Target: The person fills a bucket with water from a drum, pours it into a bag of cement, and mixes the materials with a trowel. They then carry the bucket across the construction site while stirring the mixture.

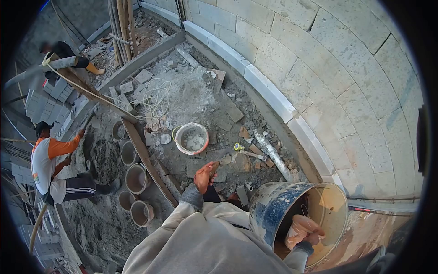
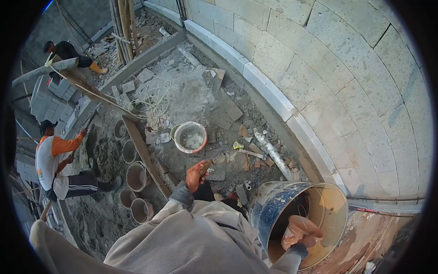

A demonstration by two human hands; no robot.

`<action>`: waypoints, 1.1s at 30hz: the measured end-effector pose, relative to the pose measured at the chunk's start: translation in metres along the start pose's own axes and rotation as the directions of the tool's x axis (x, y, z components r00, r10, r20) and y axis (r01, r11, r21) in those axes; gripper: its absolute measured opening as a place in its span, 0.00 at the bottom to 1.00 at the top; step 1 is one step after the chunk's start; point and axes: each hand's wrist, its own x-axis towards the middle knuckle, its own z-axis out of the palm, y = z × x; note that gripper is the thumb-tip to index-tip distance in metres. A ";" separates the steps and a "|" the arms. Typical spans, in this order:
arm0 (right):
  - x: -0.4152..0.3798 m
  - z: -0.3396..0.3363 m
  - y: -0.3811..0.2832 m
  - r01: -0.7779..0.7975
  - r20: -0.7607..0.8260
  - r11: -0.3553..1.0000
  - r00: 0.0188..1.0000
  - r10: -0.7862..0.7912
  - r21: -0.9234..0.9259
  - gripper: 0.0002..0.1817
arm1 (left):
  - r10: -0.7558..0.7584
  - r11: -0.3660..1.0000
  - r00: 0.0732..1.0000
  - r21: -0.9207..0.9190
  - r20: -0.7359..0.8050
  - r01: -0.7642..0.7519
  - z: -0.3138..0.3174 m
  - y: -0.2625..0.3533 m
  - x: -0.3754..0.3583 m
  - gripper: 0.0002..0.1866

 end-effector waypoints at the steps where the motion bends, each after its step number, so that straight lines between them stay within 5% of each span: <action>1: 0.048 -0.007 0.036 -0.128 0.112 0.989 0.987 0.120 0.071 0.15 | -0.011 1.000 0.998 -0.009 0.055 0.012 0.008 0.000 0.003 0.25; 3: 0.131 -0.019 0.099 -0.406 0.325 0.905 0.879 0.349 0.126 0.15 | -0.036 0.999 0.994 0.008 0.101 0.035 0.024 -0.002 0.006 0.30; 4: 0.113 -0.020 0.090 -0.228 0.381 0.969 0.891 0.246 -0.091 0.15 | -0.050 0.998 0.994 0.038 0.094 0.046 0.032 0.000 0.006 0.32; 7: -0.102 0.046 -0.025 0.361 0.114 0.930 0.923 -0.367 0.070 0.14 | -0.107 0.994 0.984 0.048 0.143 0.101 0.045 0.011 0.007 0.34; 9: -0.185 0.079 -0.039 0.569 0.536 0.770 0.570 -0.622 0.289 0.14 | -0.128 0.991 0.980 0.058 0.150 0.120 0.054 0.006 0.012 0.30; 10: -0.234 0.103 -0.042 0.443 0.724 0.834 0.449 -0.524 0.329 0.14 | -0.115 0.993 0.981 0.046 0.153 0.110 0.058 0.001 0.015 0.28; 12: -0.318 0.146 -0.029 0.325 0.962 0.945 0.268 -0.059 -0.033 0.16 | -0.133 0.991 0.974 -0.008 0.185 0.137 0.063 -0.009 0.017 0.28; 15: -0.407 0.220 0.012 0.075 0.829 0.830 0.149 0.539 -0.553 0.18 | -0.140 0.984 0.967 -0.078 0.211 0.160 0.053 -0.028 0.017 0.28; 18: -0.393 0.298 0.110 0.246 0.767 0.745 -0.006 0.641 -0.621 0.16 | -0.120 0.983 0.973 -0.116 0.195 0.144 0.016 -0.025 0.034 0.28; 21: -0.451 0.342 0.146 0.412 0.857 0.753 0.189 0.480 -0.513 0.16 | -0.106 0.986 0.994 -0.128 -0.021 0.102 -0.068 -0.058 0.092 0.28; 22: -0.454 0.370 0.161 0.596 0.855 0.665 0.075 0.512 -0.451 0.17 | -0.158 0.979 0.976 -0.151 -0.149 0.136 -0.103 -0.070 0.118 0.28; 24: -0.453 0.439 0.220 0.987 0.945 0.156 -0.095 0.314 0.048 0.17 | -0.252 0.960 0.889 -0.213 -0.382 0.181 -0.173 -0.096 0.177 0.29; 25: -0.458 0.471 0.254 0.939 0.932 -0.178 -0.242 0.271 0.295 0.18 | -0.275 0.955 0.851 -0.227 -0.447 0.189 -0.205 -0.106 0.210 0.29; 27: -0.525 0.527 0.279 0.794 0.808 -0.296 -0.367 0.462 0.530 0.26 | -0.296 0.951 0.804 -0.234 -0.516 0.200 -0.257 -0.128 0.276 0.30; 30: -0.609 0.607 0.351 0.404 0.600 -0.449 -0.612 0.515 0.797 0.21 | -0.297 0.952 0.776 -0.236 -0.556 0.195 -0.307 -0.159 0.366 0.30; 33: -0.686 0.670 0.425 0.002 0.393 -0.506 -0.632 0.668 0.863 0.17 | -0.305 0.948 0.767 -0.261 -0.565 0.184 -0.339 -0.188 0.442 0.31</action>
